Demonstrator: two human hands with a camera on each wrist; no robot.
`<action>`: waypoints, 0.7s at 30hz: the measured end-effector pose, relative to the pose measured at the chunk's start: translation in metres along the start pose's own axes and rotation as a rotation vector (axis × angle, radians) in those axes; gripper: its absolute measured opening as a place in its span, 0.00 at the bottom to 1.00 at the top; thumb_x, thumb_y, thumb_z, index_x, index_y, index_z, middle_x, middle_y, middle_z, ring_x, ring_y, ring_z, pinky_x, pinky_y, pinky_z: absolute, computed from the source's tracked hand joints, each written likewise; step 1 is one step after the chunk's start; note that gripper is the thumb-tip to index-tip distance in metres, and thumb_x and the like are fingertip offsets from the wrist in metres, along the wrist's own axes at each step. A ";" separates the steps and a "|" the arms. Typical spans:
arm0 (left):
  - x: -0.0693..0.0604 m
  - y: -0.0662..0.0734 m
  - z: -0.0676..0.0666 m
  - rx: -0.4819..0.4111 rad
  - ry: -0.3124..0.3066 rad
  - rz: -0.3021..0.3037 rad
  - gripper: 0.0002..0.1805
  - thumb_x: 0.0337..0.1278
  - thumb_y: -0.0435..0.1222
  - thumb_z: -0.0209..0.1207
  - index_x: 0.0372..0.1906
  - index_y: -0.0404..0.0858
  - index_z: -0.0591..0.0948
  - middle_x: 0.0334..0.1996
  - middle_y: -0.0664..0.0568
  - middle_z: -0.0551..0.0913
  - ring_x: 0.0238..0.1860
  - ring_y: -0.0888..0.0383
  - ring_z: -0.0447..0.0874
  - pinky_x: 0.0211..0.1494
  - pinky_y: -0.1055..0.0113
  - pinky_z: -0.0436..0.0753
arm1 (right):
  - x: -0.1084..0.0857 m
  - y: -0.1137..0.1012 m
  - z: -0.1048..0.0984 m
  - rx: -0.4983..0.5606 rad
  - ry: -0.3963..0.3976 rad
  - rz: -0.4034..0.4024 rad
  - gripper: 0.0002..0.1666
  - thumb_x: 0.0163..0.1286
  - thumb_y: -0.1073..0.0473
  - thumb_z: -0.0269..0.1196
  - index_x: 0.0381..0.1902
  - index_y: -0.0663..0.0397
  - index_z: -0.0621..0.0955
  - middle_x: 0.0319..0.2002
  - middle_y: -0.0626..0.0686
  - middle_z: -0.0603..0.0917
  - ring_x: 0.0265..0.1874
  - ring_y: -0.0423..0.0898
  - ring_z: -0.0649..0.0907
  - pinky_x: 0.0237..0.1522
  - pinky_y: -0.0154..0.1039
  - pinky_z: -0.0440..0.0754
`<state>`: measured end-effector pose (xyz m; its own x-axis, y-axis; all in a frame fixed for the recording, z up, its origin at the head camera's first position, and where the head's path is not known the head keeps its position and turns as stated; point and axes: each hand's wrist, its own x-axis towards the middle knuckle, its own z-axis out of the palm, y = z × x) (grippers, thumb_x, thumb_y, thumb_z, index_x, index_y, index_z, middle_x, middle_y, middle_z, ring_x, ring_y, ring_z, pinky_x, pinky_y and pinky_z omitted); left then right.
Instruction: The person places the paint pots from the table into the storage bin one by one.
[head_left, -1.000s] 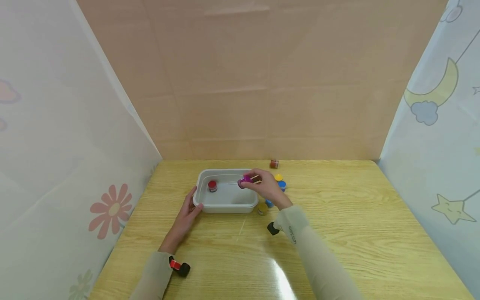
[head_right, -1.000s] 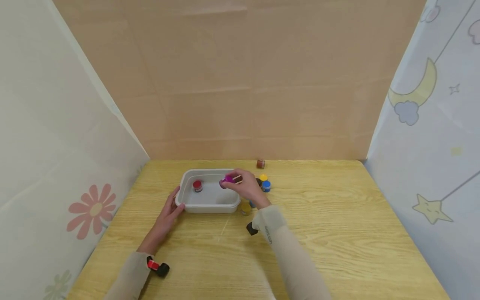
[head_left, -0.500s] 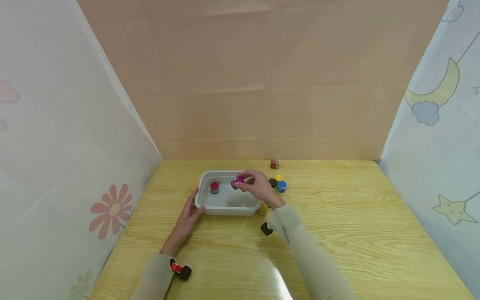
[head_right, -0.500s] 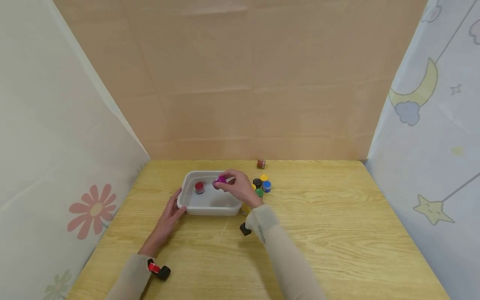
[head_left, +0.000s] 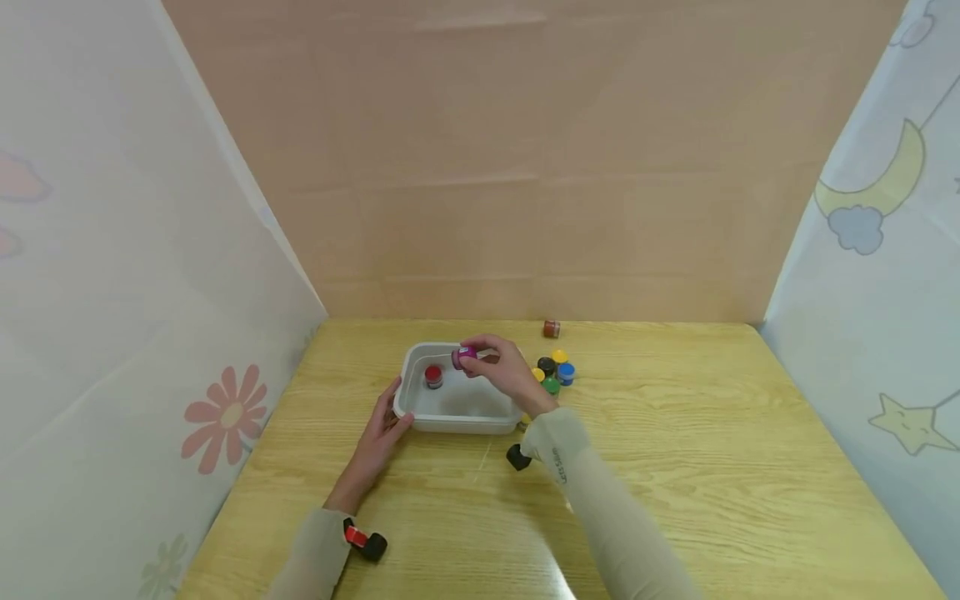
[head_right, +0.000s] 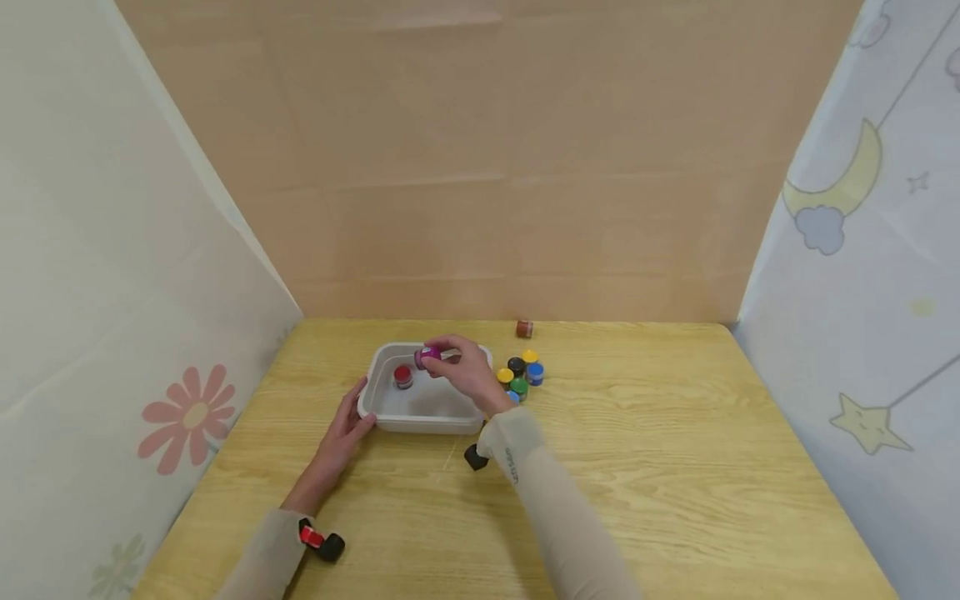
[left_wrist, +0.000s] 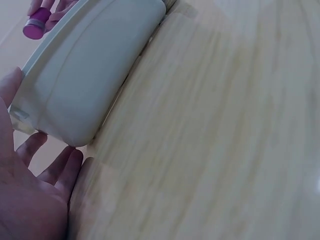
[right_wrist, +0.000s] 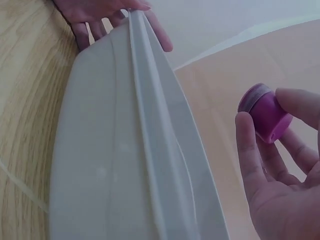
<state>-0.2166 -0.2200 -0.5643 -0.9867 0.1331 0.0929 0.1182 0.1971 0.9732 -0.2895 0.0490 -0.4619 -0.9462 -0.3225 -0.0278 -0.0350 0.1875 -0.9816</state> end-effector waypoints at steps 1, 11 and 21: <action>0.000 0.000 0.000 -0.001 0.003 -0.003 0.39 0.78 0.41 0.57 0.84 0.55 0.53 0.83 0.45 0.56 0.78 0.42 0.61 0.65 0.79 0.69 | 0.001 0.001 0.002 0.010 -0.004 0.001 0.21 0.75 0.56 0.67 0.63 0.50 0.82 0.58 0.57 0.84 0.44 0.48 0.88 0.60 0.49 0.84; 0.000 -0.002 0.003 -0.018 0.015 -0.031 0.38 0.78 0.40 0.56 0.83 0.62 0.53 0.83 0.51 0.54 0.81 0.47 0.57 0.78 0.46 0.62 | 0.004 0.000 0.008 0.083 -0.008 -0.001 0.22 0.75 0.60 0.66 0.65 0.48 0.82 0.58 0.57 0.83 0.47 0.48 0.87 0.67 0.58 0.78; 0.001 -0.006 0.001 -0.012 -0.006 -0.010 0.38 0.79 0.41 0.55 0.83 0.62 0.51 0.84 0.50 0.51 0.82 0.43 0.54 0.79 0.40 0.60 | 0.008 -0.001 0.011 0.133 -0.009 -0.027 0.21 0.75 0.61 0.65 0.64 0.55 0.80 0.55 0.57 0.82 0.46 0.48 0.88 0.60 0.47 0.84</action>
<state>-0.2184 -0.2201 -0.5705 -0.9872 0.1367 0.0816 0.1067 0.1870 0.9765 -0.2941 0.0363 -0.4630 -0.9425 -0.3341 -0.0019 -0.0170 0.0537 -0.9984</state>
